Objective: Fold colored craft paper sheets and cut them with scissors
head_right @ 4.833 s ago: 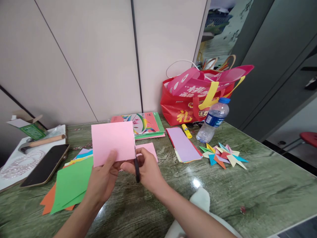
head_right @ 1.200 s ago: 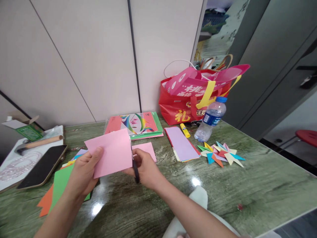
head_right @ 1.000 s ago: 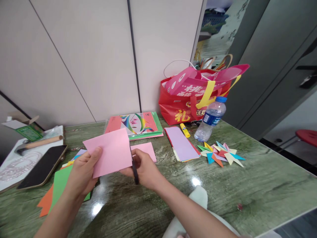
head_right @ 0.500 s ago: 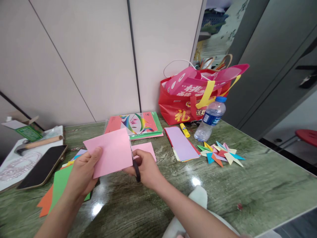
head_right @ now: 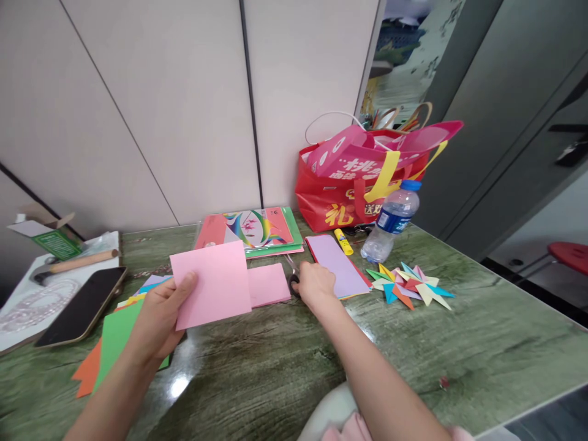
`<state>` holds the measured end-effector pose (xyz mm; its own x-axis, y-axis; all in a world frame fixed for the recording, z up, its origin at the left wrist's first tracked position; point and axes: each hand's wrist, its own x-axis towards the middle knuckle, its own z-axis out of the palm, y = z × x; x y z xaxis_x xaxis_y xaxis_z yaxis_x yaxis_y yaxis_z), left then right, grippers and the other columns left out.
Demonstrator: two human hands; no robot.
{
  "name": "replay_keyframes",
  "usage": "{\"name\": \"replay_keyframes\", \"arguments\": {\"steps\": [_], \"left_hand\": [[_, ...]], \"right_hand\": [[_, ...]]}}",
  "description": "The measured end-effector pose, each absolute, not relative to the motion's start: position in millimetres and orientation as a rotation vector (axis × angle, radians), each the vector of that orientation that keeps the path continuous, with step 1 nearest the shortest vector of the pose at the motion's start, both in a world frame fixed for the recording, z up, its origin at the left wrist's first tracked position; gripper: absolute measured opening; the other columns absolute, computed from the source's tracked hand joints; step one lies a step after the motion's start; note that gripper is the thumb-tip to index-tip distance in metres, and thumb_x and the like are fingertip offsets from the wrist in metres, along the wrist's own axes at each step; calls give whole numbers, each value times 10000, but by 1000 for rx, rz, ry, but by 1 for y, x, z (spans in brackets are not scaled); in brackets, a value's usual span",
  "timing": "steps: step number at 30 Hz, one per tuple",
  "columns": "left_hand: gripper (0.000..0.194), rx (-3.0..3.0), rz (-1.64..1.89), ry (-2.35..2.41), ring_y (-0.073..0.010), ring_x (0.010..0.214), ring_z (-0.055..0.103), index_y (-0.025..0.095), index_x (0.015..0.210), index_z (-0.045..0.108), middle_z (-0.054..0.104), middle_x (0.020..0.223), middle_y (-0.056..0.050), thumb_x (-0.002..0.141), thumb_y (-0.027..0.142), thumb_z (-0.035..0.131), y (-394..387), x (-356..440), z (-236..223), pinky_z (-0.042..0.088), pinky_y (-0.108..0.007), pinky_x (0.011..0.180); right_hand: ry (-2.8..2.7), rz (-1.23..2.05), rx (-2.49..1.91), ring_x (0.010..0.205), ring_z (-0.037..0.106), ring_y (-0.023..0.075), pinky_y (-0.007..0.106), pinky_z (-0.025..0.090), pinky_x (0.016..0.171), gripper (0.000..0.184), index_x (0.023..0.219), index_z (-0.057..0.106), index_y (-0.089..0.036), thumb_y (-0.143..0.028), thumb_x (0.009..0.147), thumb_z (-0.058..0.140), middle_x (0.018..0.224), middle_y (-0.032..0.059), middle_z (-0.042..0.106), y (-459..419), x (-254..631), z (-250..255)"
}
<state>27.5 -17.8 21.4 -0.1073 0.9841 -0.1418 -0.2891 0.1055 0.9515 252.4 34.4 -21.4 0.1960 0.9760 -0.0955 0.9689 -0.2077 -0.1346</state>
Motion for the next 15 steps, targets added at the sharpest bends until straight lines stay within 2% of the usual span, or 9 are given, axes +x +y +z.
{"name": "replay_keyframes", "arguments": {"steps": [8,15], "left_hand": [[329,967,1208,1186,-132,465,530,120,787,655,645,588,-34,597,388,680,-18,25,15,390,-226,433],[314,1004,1120,1249,-146,488,542,136,684,629,636,592,-25,563,420,690,-16,26,14,387,-225,445]], "right_hand": [[-1995,186,-2421,872,610,273,319,431,674,268,933,635,-142,-260,697,594,949,176,636,35,251,-21],[-2027,198,-2385,858,615,294,328,440,671,235,909,650,-87,-183,716,556,927,215,642,34,246,-23]]}}
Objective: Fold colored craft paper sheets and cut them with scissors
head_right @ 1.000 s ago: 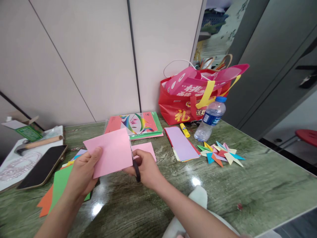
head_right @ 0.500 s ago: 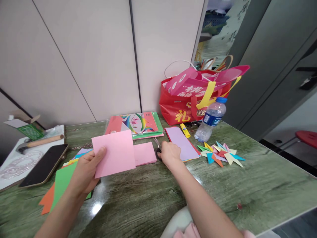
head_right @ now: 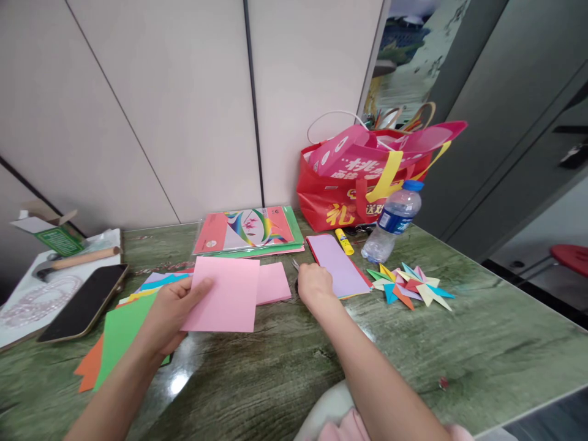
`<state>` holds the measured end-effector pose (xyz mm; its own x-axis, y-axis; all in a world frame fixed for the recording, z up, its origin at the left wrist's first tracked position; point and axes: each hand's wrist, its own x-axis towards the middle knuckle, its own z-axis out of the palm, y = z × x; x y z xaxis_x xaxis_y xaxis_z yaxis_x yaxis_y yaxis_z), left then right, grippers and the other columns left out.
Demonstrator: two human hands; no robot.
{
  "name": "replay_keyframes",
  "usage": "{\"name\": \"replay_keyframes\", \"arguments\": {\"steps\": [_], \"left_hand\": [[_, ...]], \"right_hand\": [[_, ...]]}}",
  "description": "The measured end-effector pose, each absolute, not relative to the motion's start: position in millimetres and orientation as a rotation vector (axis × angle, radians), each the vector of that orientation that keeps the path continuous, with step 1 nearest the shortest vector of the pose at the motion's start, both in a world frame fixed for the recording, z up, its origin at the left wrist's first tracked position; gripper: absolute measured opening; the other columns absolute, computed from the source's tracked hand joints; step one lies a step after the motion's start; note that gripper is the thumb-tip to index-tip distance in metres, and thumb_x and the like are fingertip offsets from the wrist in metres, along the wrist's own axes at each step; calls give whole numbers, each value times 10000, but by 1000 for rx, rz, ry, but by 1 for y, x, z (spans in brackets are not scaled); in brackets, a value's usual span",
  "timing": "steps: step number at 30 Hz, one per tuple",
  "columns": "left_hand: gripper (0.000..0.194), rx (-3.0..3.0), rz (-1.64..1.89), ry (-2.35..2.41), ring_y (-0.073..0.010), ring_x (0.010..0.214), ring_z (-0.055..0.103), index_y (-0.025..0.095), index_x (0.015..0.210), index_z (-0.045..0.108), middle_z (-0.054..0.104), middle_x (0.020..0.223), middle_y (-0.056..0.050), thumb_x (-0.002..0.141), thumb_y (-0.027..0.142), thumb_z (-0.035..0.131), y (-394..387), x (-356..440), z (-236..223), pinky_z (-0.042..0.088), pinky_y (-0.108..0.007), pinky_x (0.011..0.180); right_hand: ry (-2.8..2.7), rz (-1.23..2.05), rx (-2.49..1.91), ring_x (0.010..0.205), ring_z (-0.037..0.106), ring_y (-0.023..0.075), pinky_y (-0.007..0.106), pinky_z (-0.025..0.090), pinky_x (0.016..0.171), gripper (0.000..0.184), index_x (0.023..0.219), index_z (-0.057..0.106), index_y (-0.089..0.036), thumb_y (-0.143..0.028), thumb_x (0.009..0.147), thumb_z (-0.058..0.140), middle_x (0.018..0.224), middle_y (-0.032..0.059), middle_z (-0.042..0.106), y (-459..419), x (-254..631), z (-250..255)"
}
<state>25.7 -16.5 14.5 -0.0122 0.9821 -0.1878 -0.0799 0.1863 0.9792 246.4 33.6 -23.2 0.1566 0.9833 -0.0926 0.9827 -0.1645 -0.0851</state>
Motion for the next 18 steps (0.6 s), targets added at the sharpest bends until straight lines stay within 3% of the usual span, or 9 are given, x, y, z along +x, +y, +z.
{"name": "replay_keyframes", "arguments": {"steps": [5,9,12,15,18], "left_hand": [[308,1033,1076,1282,-146,484,538,132,676,633,618,572,-24,559,411,692,-15,25,12,386,-225,445],[290,1108,970,1262,-137,482,526,133,686,641,617,586,-35,600,410,662,-15,25,10,361,-212,440],[277,1210,883,1271,-96,422,463,132,604,621,572,518,-11,628,408,639,-16,27,10,291,-180,402],[274,1325,860,1278,-70,393,410,133,508,587,527,462,13,622,373,650,-17,27,12,235,-167,374],[196,1333,985,1274,-104,480,505,146,638,659,623,591,-8,603,338,674,-15,24,12,347,-182,419]], "right_hand": [[-1945,157,-2283,887,601,288,356,432,708,248,891,649,-121,-246,812,450,885,183,656,31,245,-17],[-1672,679,-1512,825,612,191,295,453,701,331,919,605,-155,-361,859,353,895,100,661,28,235,-15],[-1527,1101,-1099,750,610,163,270,458,637,323,951,585,-132,-389,791,475,850,82,661,22,223,-18],[-1571,1194,-1029,621,570,130,245,419,565,257,846,628,-127,-322,681,621,737,45,655,17,214,-20],[-1428,1156,-1003,584,541,114,232,399,537,187,747,624,-136,-308,673,627,686,23,636,17,213,-21]]}}
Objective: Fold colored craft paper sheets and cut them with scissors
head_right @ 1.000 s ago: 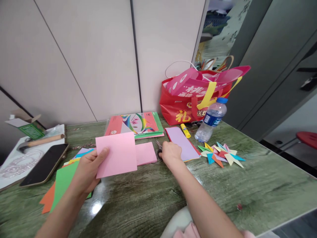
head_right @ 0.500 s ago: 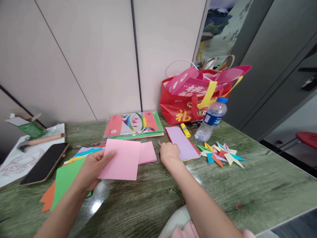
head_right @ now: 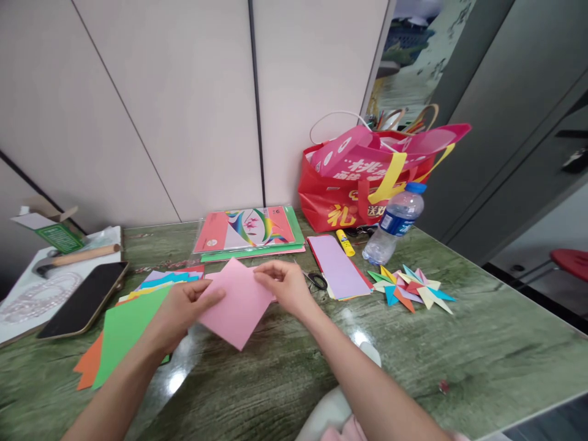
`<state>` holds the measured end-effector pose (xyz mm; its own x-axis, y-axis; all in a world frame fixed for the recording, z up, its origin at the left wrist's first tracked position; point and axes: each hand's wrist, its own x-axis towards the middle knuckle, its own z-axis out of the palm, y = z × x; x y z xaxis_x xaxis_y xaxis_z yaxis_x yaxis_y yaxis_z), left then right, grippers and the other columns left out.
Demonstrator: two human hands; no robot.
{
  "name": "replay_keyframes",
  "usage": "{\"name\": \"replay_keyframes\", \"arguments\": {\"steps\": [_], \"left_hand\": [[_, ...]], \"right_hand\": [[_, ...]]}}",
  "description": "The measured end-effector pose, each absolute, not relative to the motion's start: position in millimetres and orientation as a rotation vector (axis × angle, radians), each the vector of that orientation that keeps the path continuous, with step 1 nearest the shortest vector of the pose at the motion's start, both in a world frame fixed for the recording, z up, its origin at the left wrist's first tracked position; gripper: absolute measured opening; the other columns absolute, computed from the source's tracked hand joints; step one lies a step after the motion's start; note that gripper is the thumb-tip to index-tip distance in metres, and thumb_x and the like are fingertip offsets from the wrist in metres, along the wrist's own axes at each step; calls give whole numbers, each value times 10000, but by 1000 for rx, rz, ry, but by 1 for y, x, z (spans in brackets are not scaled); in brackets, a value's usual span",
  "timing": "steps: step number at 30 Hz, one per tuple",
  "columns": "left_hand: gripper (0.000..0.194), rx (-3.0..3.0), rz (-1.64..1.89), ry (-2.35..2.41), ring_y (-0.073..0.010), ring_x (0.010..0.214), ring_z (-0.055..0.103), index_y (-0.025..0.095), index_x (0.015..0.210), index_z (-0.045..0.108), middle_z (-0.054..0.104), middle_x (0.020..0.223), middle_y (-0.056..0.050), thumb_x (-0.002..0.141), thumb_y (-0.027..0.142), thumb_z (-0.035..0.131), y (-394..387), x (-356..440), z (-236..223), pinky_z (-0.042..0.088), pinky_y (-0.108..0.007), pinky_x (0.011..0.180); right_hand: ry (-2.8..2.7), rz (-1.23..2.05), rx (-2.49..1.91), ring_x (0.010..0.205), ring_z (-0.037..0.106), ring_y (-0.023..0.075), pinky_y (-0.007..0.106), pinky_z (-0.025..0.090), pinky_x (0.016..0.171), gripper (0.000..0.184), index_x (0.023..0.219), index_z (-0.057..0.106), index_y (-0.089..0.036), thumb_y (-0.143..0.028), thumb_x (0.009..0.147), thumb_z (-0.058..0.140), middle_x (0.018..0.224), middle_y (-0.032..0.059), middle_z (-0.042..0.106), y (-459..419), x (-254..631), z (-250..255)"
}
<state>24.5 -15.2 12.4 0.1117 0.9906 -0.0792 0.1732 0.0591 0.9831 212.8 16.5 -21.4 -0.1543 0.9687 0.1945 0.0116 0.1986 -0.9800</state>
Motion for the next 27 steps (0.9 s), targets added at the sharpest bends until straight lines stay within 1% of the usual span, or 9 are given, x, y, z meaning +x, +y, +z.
{"name": "replay_keyframes", "arguments": {"steps": [2,3,6,9,13,15,18,23,27], "left_hand": [[244,1249,1084,1274,-135,542,562,153,757,681,663,668,-23,586,327,690,-13,23,12,439,-222,490],[251,1206,1126,1270,-143,550,575,149,762,682,668,662,-26,581,322,694,-13,22,12,467,-245,519],[183,1156,1234,1251,-138,542,580,139,651,669,657,595,-17,600,315,685,-11,22,11,504,-269,564],[156,1210,1278,1272,-123,530,568,144,613,664,650,574,0,610,299,682,-13,23,12,505,-248,550],[161,1305,1262,1300,-106,498,543,147,578,654,620,530,13,625,300,670,-14,25,13,488,-214,503],[160,1302,1262,1289,-106,499,543,150,610,663,626,552,9,636,307,660,-14,24,13,490,-217,498],[166,1283,1266,1266,-108,490,542,148,653,672,634,581,-1,640,312,655,-13,24,11,497,-228,490],[156,1265,1278,1265,-105,465,537,146,643,666,618,556,0,649,301,647,-13,24,11,495,-227,470],[156,1269,1285,1280,-101,439,528,136,628,655,594,532,2,647,290,645,-12,24,10,482,-219,434]], "right_hand": [[-1283,1101,-978,604,544,114,229,407,552,174,748,609,-149,-306,675,627,693,16,630,18,215,-22],[-1234,1080,-965,622,549,115,229,414,568,172,757,606,-154,-301,672,632,708,16,630,19,215,-22],[-1202,1110,-909,694,568,124,237,433,632,207,825,612,-167,-273,652,656,773,24,638,20,216,-21],[-1278,1195,-849,725,576,135,253,438,663,233,866,623,-178,-277,657,655,806,27,645,17,213,-20],[-1323,1214,-909,566,527,110,227,392,524,193,750,643,-160,-339,680,629,660,2,621,13,211,-18],[-1317,1197,-944,516,489,95,215,355,481,204,704,637,-153,-355,679,628,605,-10,594,12,211,-18],[-1307,1196,-948,508,473,89,210,339,475,211,691,628,-149,-359,677,630,595,-15,580,13,212,-19],[-1307,1207,-948,496,458,77,199,322,464,215,677,614,-141,-355,682,627,581,-21,562,13,212,-21],[-1328,1190,-959,509,482,81,198,360,471,204,696,615,-141,-345,690,616,602,-18,578,13,211,-21]]}}
